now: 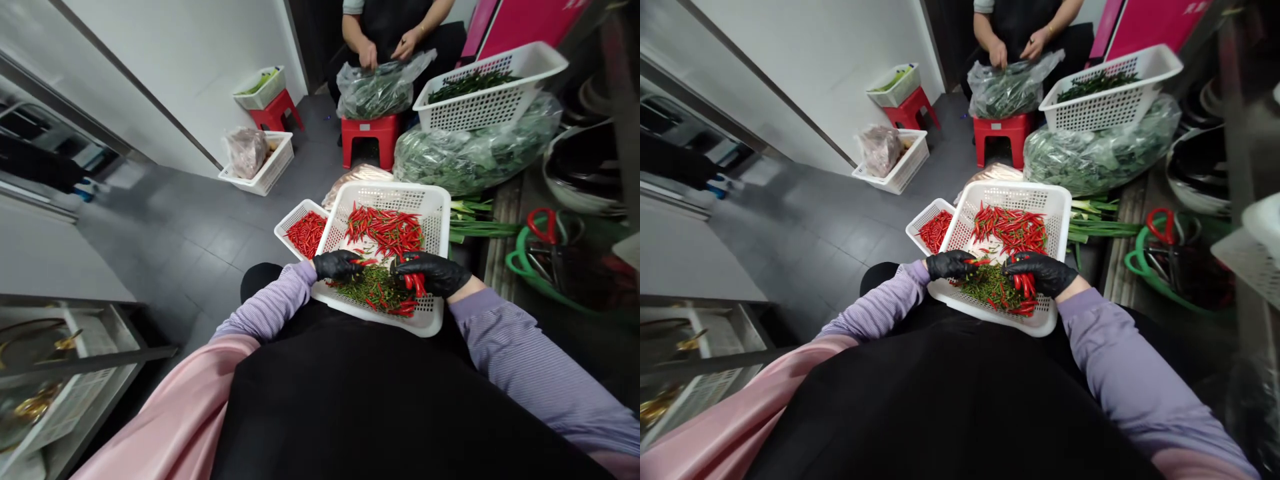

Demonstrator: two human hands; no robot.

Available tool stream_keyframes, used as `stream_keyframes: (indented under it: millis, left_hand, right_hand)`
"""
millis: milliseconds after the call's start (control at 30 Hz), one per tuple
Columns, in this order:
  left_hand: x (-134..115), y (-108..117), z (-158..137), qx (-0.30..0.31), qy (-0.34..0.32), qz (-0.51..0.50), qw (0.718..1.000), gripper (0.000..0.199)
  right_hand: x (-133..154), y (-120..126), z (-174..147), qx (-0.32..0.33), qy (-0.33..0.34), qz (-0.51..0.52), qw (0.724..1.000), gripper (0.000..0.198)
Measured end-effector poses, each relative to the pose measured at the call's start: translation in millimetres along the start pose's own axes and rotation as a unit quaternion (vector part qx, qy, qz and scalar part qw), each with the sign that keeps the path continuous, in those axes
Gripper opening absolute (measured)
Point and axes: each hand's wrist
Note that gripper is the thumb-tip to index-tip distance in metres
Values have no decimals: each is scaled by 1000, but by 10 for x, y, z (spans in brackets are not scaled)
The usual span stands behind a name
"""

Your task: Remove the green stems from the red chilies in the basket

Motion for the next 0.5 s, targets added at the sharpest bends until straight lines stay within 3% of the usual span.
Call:
stream_keyframes:
  millis: [167, 233, 367, 500]
  left_hand:
    - [191, -181, 21, 0, 20, -194, 981, 47]
    - [255, -319, 41, -5, 19, -231, 973, 49]
    - [311, -472, 77, -10, 12, -210, 978, 48]
    - [361, -410, 89, -24, -17, -196, 980, 51]
  right_hand:
    - [-47, -16, 85, -102, 34, -74, 991, 38]
    - [-81, -88, 131, -101, 67, -49, 991, 37]
    - [-156, -200, 197, -115, 108, -20, 987, 36]
    - [-197, -114, 201, -183, 56, 89, 977, 23]
Point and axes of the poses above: each hand's wrist, its own z-axis towards the middle knuckle, its own y-axis out of the back of the hand, x = y × z, and after that the axes turned 15 degrees about -z, right-handed
